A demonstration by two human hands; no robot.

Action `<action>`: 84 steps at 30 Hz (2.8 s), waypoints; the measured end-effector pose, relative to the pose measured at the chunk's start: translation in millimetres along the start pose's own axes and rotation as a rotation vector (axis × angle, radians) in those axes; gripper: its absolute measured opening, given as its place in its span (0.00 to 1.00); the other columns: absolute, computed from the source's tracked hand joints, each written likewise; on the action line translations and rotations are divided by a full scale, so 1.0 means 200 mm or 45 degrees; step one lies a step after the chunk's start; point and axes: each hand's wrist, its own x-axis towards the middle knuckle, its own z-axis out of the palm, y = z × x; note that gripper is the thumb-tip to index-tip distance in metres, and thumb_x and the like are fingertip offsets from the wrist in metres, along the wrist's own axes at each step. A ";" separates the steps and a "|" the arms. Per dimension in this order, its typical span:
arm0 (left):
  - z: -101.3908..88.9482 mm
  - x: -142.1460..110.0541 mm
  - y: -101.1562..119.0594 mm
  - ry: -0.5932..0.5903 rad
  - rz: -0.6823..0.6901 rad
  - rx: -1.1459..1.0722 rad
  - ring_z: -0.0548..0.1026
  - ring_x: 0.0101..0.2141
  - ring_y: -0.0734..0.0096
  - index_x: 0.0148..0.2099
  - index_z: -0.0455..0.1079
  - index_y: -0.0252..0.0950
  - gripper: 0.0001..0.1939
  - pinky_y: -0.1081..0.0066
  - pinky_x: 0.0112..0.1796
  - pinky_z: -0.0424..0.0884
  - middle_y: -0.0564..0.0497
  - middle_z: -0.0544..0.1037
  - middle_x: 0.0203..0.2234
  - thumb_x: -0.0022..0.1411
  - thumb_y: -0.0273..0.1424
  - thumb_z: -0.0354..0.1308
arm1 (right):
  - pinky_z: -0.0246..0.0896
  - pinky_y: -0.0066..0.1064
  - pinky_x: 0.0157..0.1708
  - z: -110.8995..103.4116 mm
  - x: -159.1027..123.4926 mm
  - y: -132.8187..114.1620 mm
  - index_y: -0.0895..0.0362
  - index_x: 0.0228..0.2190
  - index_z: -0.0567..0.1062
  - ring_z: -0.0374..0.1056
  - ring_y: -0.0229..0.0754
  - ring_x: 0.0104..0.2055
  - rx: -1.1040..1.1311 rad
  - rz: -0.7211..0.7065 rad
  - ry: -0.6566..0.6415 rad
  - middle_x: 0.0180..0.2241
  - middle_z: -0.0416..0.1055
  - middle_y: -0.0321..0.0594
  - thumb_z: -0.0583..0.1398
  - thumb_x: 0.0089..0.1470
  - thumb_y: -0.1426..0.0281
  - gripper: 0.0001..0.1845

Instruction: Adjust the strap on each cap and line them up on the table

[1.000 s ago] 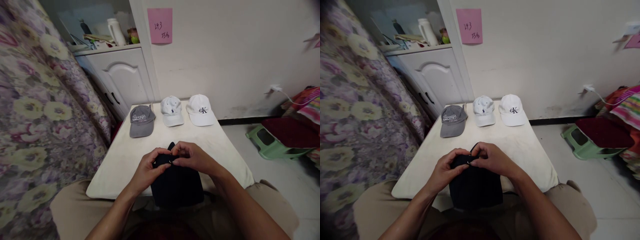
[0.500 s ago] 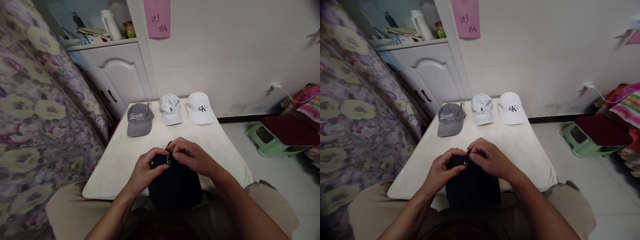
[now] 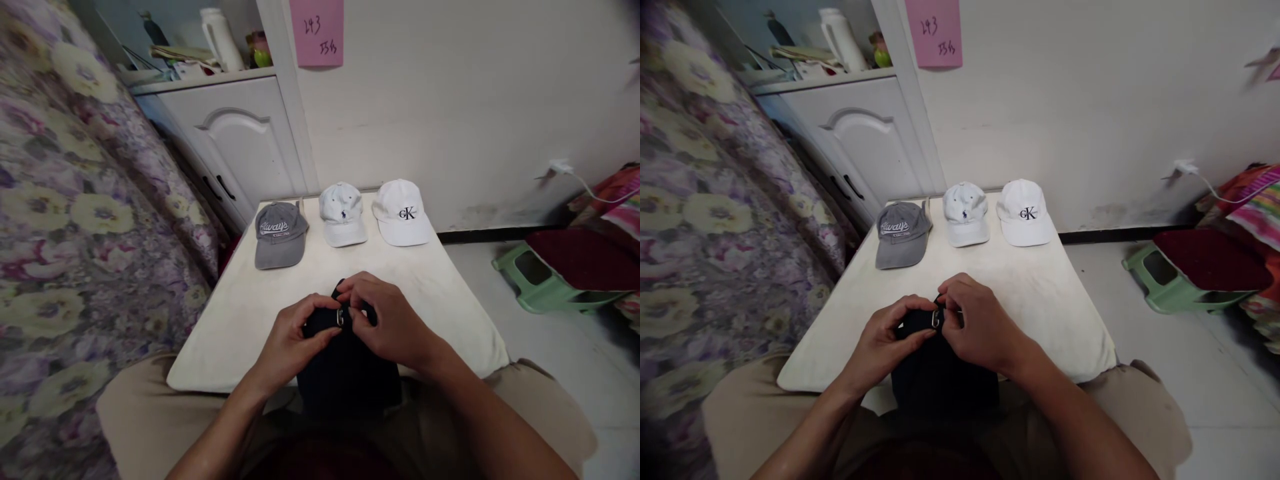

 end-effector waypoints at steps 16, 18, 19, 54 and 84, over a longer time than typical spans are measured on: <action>-0.01 0.00 -0.01 -0.070 0.023 0.077 0.76 0.38 0.67 0.45 0.72 0.39 0.11 0.71 0.40 0.70 0.52 0.79 0.36 0.58 0.28 0.63 | 0.62 0.34 0.39 -0.03 0.01 0.00 0.55 0.25 0.67 0.68 0.41 0.37 -0.119 0.080 -0.205 0.36 0.73 0.39 0.58 0.52 0.80 0.09; -0.01 0.00 0.00 -0.088 0.011 0.059 0.76 0.38 0.67 0.44 0.73 0.39 0.10 0.72 0.39 0.70 0.53 0.79 0.36 0.58 0.29 0.64 | 0.61 0.33 0.38 -0.04 0.02 0.00 0.55 0.27 0.71 0.68 0.40 0.36 -0.088 0.139 -0.248 0.34 0.73 0.37 0.59 0.54 0.78 0.07; -0.01 0.00 0.00 -0.099 0.002 0.047 0.76 0.37 0.68 0.43 0.73 0.39 0.10 0.72 0.39 0.70 0.53 0.79 0.36 0.58 0.29 0.64 | 0.61 0.33 0.37 -0.05 0.02 0.01 0.55 0.28 0.72 0.68 0.40 0.36 -0.070 0.163 -0.267 0.34 0.73 0.37 0.59 0.54 0.77 0.05; -0.07 0.00 -0.01 -0.130 -0.022 -0.031 0.73 0.38 0.70 0.46 0.72 0.40 0.12 0.74 0.37 0.67 0.53 0.77 0.37 0.59 0.31 0.64 | 0.49 0.26 0.25 -0.05 0.05 0.14 0.57 0.30 0.73 0.57 0.33 0.26 0.408 0.418 -0.466 0.25 0.64 0.30 0.63 0.55 0.61 0.11; -0.07 0.02 -0.02 -0.237 -0.199 -0.402 0.65 0.29 0.76 0.49 0.70 0.38 0.18 0.76 0.29 0.60 0.56 0.69 0.29 0.58 0.35 0.67 | 0.58 0.24 0.25 -0.18 0.05 0.13 0.59 0.30 0.73 0.64 0.32 0.25 0.673 0.443 -0.630 0.26 0.66 0.31 0.63 0.56 0.60 0.14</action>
